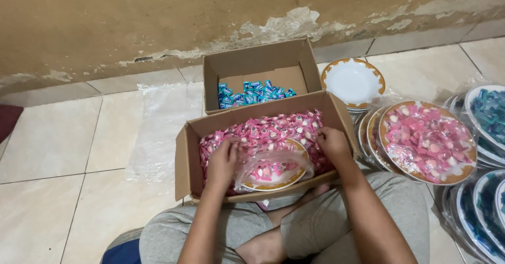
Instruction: The person is packaging plates of candies by placing them into plastic bags and then into cardboard boxes.
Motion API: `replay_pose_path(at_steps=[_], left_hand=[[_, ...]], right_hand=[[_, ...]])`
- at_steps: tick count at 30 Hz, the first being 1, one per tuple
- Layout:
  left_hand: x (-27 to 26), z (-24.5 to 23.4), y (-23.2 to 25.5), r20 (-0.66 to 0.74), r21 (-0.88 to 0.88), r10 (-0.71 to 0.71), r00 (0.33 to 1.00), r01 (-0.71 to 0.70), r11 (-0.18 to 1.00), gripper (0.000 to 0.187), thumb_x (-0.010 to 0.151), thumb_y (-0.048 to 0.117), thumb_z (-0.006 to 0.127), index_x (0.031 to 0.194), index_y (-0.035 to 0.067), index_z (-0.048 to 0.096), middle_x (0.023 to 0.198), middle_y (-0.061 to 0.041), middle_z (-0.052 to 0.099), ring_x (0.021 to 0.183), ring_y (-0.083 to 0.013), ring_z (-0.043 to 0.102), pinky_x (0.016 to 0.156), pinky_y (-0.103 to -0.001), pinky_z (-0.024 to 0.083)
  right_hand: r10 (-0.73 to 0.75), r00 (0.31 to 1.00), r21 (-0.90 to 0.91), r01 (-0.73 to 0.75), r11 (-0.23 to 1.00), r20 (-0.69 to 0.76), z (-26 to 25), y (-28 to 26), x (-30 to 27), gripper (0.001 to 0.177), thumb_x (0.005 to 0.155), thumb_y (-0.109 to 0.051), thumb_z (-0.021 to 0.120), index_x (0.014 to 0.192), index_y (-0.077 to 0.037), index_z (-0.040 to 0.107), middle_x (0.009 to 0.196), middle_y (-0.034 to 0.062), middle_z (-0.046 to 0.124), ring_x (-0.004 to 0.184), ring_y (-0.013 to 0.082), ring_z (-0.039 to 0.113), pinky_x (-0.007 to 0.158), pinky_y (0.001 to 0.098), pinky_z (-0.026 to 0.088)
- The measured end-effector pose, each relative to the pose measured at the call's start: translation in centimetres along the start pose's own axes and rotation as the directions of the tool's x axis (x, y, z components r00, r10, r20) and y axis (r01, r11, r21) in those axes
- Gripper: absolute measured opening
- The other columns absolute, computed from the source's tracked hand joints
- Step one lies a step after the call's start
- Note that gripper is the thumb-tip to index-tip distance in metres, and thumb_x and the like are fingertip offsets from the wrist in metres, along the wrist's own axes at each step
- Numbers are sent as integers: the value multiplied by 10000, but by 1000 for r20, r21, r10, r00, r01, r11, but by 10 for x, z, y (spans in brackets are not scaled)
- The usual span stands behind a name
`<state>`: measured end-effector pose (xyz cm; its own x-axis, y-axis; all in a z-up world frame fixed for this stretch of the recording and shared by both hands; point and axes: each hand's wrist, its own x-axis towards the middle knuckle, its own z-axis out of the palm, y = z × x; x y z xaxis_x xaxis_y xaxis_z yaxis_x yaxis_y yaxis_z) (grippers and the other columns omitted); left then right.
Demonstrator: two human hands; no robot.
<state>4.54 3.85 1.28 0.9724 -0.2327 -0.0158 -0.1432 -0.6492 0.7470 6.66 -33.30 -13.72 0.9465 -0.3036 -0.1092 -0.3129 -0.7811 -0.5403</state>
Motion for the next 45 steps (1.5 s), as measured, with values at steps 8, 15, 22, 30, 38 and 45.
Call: replay_pose_path(at_steps=[8,15,22,30,38,45], left_hand=[[2,14,-96,569,445,-387,725,123,887,794,883,315,715,1557,85,364,1439,-301,565,1394,-476,486,1185,-565,382],[14,22,-130,330,523,-404,853,191,831,412,954,243,587,1360,232,657,1266,-144,721,1254,-355,643,1011,-496,537],[7,10,-107,312,495,-475,823,286,820,474,1002,202,416,1441,238,591,1343,-178,677,1315,-352,603,1051,-493,515],[13,18,-128,237,428,-458,857,331,841,463,1003,217,434,1438,178,586,1283,-239,686,1281,-384,622,1035,-496,531],[9,8,-97,139,320,-458,878,398,860,428,991,221,444,1300,-13,624,1294,-344,629,1285,-458,590,1079,-505,496],[4,0,-72,96,103,-477,874,468,878,727,875,460,585,1390,-43,486,1504,-363,380,1410,-487,431,1181,-521,374]], right_hand=[[40,999,99,-41,994,16,-5,-7,-4,248,848,-342,710,1076,-275,779,1013,58,785,1033,333,710,883,467,573],[86,995,468,-99,878,50,-14,-10,-8,243,852,-162,726,1089,-147,775,789,97,719,668,231,686,562,390,586],[78,996,719,-90,689,50,-14,-12,-9,254,851,-58,705,1100,-61,750,696,92,676,513,165,613,373,279,526],[-122,990,874,1,486,67,-82,-111,-95,212,843,-14,760,1054,-33,769,772,31,694,636,70,575,523,204,499],[-528,826,294,463,836,199,-84,-155,-136,210,868,-145,716,1062,-106,786,981,141,764,857,359,724,777,441,549],[-513,676,-16,613,790,529,-58,-190,-158,601,1023,-560,476,1334,-59,594,1371,195,575,1344,427,473,1120,532,359]])
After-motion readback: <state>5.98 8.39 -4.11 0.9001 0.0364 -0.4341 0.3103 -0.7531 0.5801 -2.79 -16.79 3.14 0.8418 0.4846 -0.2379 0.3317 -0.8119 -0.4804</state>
